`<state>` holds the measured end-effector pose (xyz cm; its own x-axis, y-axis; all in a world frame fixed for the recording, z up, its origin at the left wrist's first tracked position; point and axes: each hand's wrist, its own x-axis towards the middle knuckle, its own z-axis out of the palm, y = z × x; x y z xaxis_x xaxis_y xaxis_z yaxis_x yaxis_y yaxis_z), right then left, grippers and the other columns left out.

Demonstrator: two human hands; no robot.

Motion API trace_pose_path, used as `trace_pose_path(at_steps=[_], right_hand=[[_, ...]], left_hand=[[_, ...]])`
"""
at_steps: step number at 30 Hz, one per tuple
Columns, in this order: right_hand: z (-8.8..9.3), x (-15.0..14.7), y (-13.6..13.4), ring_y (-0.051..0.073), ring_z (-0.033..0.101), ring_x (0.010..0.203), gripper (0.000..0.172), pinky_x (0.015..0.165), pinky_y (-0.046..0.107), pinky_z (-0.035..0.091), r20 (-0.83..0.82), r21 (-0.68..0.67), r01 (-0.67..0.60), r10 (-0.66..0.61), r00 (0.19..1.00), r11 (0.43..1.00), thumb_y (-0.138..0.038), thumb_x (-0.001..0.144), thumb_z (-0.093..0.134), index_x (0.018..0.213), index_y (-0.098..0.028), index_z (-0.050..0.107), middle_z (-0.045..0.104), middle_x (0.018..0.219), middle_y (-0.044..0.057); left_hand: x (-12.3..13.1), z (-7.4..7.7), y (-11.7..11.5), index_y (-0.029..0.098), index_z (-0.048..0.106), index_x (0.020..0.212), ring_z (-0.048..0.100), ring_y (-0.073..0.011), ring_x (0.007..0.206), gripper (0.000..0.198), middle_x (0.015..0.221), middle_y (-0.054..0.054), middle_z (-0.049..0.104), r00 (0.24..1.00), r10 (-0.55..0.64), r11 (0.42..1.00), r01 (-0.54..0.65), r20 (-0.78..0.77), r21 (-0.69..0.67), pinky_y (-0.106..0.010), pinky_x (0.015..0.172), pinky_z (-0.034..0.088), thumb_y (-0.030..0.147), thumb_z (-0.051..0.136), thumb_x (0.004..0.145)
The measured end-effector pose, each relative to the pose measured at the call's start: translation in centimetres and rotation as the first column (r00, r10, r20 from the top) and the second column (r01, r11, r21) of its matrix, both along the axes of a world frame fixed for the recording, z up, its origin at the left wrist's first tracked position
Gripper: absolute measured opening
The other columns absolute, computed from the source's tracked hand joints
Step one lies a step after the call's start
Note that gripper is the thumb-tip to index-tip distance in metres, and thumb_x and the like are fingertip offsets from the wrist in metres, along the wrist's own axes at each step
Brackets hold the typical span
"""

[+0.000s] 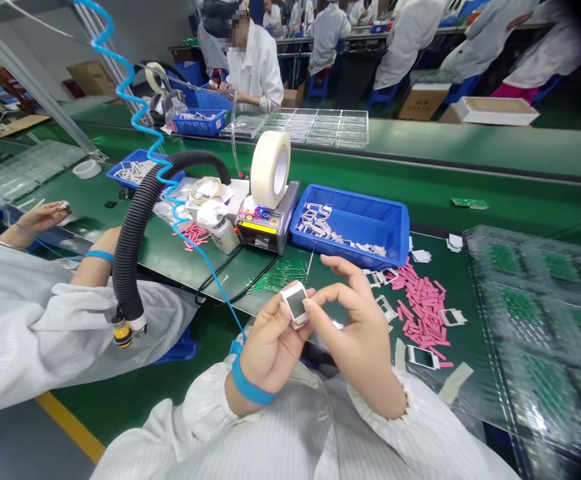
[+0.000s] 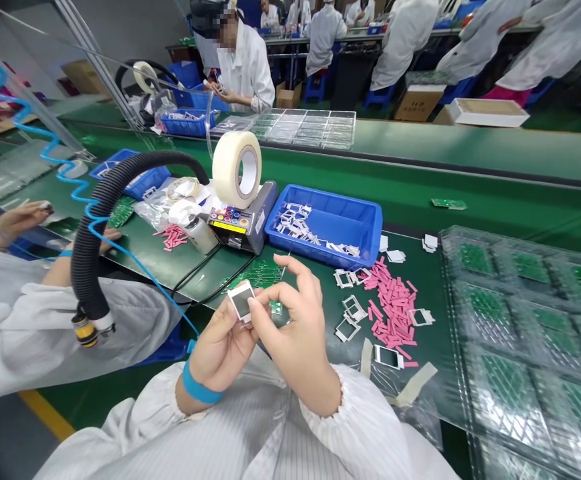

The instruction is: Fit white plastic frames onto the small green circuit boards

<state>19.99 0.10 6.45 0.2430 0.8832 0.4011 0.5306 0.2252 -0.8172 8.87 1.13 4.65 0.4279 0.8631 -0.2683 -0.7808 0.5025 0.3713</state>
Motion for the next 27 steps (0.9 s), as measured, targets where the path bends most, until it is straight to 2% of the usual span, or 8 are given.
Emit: trace_pose_path(at_steps=[17,20,23,25,27], right_hand=[[-1.0,-1.1,0.8,0.026,0.053,0.107,0.012,0.090,0.047,0.039,-0.006,0.006,0.028,-0.028,1.000,1.000,-0.021,0.076,0.059,0.065,-0.021,0.053,0.057,0.109,0.008],[-0.5,-1.0,0.3,0.024,0.053,0.107,0.013,0.090,0.044,0.039,-0.055,-0.006,-0.024,0.023,0.998,1.000,-0.020,0.077,0.058,0.066,-0.021,0.053,0.056,0.108,0.007],[0.4,0.3,-0.4,0.022,0.051,0.111,0.011,0.091,0.038,0.039,-0.158,0.016,-0.096,0.098,0.983,0.995,-0.021,0.080,0.056,0.069,-0.021,0.053,0.054,0.114,0.006],[0.3,1.8,-0.7,0.019,0.053,0.103,0.012,0.087,0.033,0.041,-0.163,-0.052,-0.161,0.150,0.975,0.986,-0.024,0.082,0.055,0.070,-0.021,0.053,0.056,0.106,0.004],[-1.0,3.5,-0.9,0.017,0.056,0.086,0.014,0.077,0.030,0.043,-0.047,-0.267,-0.249,0.245,0.968,0.931,-0.023,0.082,0.055,0.069,-0.021,0.055,0.058,0.087,0.002]], left_hand=[[-0.1,-0.5,0.0,0.019,0.070,0.093,0.067,-0.0111,0.085,0.020,0.095,-0.004,0.074,0.998,0.049,0.998,-0.051,-0.034,-0.038,-0.019,0.078,0.052,0.019,0.071,0.073],[0.0,-0.5,0.2,0.017,0.070,0.092,0.067,-0.0111,0.084,0.015,0.094,-0.004,0.074,0.998,0.055,0.998,-0.056,-0.040,-0.031,-0.019,0.078,0.052,0.016,0.064,0.078],[-0.5,-0.6,0.7,0.014,0.070,0.088,0.068,-0.0128,0.084,0.017,0.090,-0.006,0.075,0.993,0.078,0.993,-0.084,-0.084,-0.077,-0.023,0.081,0.053,0.012,0.053,0.085],[-1.3,-0.9,1.2,0.014,0.070,0.086,0.069,-0.0144,0.085,0.023,0.091,-0.007,0.074,0.985,0.116,0.984,-0.132,-0.129,-0.118,-0.028,0.086,0.053,0.012,0.047,0.088],[-2.2,-1.5,1.6,0.013,0.069,0.087,0.069,-0.0148,0.086,0.027,0.091,-0.008,0.074,0.968,0.167,0.969,-0.196,-0.185,-0.151,-0.030,0.088,0.052,0.013,0.042,0.090]])
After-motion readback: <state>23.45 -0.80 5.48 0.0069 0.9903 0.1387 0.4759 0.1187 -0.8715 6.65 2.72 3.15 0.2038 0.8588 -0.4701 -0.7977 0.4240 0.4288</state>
